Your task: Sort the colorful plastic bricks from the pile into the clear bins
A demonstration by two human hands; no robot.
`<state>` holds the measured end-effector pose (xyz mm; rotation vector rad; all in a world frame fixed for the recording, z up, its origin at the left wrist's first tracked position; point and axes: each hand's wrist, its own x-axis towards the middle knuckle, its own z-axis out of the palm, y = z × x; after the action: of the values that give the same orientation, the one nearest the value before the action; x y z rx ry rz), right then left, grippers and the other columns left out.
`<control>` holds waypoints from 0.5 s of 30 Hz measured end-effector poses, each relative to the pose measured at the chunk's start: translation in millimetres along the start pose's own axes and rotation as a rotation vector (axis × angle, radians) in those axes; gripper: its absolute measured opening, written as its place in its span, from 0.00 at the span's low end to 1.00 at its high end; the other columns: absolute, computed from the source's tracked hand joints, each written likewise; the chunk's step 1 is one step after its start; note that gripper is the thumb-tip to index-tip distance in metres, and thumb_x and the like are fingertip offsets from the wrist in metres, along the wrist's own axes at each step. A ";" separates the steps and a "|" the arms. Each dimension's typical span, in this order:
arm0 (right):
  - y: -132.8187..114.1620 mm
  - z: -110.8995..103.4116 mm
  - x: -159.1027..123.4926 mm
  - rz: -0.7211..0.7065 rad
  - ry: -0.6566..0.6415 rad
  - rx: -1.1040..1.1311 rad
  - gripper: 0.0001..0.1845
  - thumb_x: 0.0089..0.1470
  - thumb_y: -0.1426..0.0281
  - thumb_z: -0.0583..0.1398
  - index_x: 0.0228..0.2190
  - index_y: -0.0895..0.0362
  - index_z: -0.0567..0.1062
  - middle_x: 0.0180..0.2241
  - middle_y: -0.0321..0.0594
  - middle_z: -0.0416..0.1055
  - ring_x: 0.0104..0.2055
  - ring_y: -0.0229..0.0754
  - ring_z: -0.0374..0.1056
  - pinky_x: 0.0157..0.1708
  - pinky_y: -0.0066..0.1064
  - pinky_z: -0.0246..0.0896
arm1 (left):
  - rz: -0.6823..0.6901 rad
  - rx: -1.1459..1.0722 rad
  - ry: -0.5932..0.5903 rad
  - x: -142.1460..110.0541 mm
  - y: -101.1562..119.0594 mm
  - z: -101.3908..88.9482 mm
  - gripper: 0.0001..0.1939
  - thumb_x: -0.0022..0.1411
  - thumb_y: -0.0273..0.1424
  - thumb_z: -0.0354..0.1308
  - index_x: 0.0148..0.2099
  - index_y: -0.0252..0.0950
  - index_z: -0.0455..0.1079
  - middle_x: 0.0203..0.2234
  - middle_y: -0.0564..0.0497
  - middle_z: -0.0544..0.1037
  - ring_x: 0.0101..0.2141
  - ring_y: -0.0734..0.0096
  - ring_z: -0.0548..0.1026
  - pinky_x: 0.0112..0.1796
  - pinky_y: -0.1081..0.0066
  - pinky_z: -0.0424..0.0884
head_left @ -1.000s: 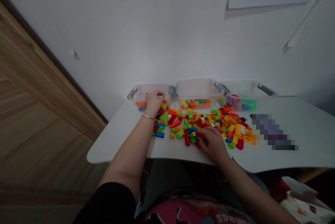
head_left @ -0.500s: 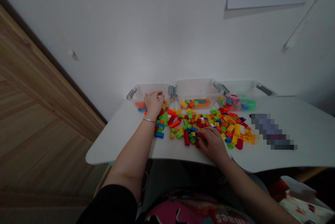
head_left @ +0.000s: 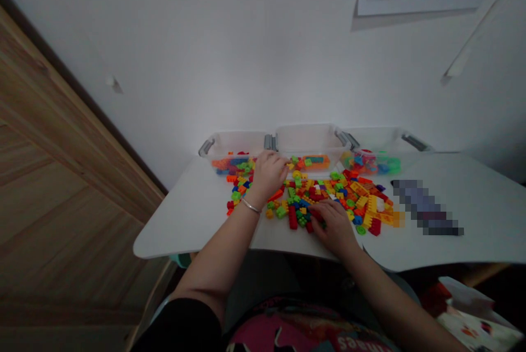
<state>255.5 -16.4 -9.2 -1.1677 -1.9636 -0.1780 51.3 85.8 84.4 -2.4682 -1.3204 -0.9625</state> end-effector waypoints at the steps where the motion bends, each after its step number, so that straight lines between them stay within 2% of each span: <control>1: -0.2 -0.2 0.2 0.001 0.001 0.001 0.11 0.53 0.74 0.58 0.40 0.55 0.74 0.38 0.41 0.76 0.45 0.47 0.68 0.48 0.44 0.65 | 0.044 0.001 -0.058 -2.0 3.2 5.2 0.12 0.65 0.30 0.52 0.46 0.38 0.75 0.41 0.47 0.78 0.52 0.58 0.66 0.57 0.58 0.61; 4: -0.5 -0.7 0.9 -0.010 -0.005 0.001 0.11 0.53 0.74 0.58 0.40 0.55 0.74 0.38 0.42 0.76 0.45 0.47 0.68 0.48 0.43 0.65 | 0.157 -0.008 -0.225 -8.8 7.6 23.0 0.14 0.64 0.28 0.52 0.49 0.39 0.73 0.47 0.47 0.77 0.54 0.60 0.67 0.58 0.58 0.61; 6: -0.5 -1.0 1.3 -0.014 -0.004 -0.005 0.11 0.53 0.73 0.58 0.40 0.55 0.74 0.37 0.42 0.76 0.45 0.48 0.67 0.48 0.44 0.65 | 0.190 0.000 -0.294 -13.3 7.0 33.6 0.15 0.64 0.28 0.52 0.52 0.39 0.72 0.53 0.47 0.74 0.56 0.60 0.66 0.58 0.58 0.61; 11: -0.1 -0.2 1.2 -0.011 0.002 0.000 0.12 0.53 0.73 0.58 0.40 0.54 0.75 0.37 0.41 0.76 0.45 0.48 0.68 0.48 0.44 0.65 | 0.114 0.037 -0.321 -18.6 0.6 46.0 0.17 0.64 0.27 0.51 0.54 0.39 0.70 0.56 0.46 0.71 0.56 0.62 0.66 0.57 0.58 0.62; 15: 0.5 1.1 0.8 -0.008 -0.003 -0.004 0.12 0.53 0.73 0.58 0.40 0.54 0.75 0.38 0.42 0.76 0.45 0.48 0.68 0.49 0.44 0.65 | 0.076 0.079 -0.349 -15.8 -1.1 48.6 0.20 0.64 0.26 0.49 0.57 0.39 0.68 0.52 0.46 0.74 0.51 0.63 0.69 0.54 0.63 0.65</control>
<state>255.1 -15.1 -9.4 -1.1639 -1.9715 -0.1847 66.4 97.1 36.9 -2.6873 -1.3158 -0.4651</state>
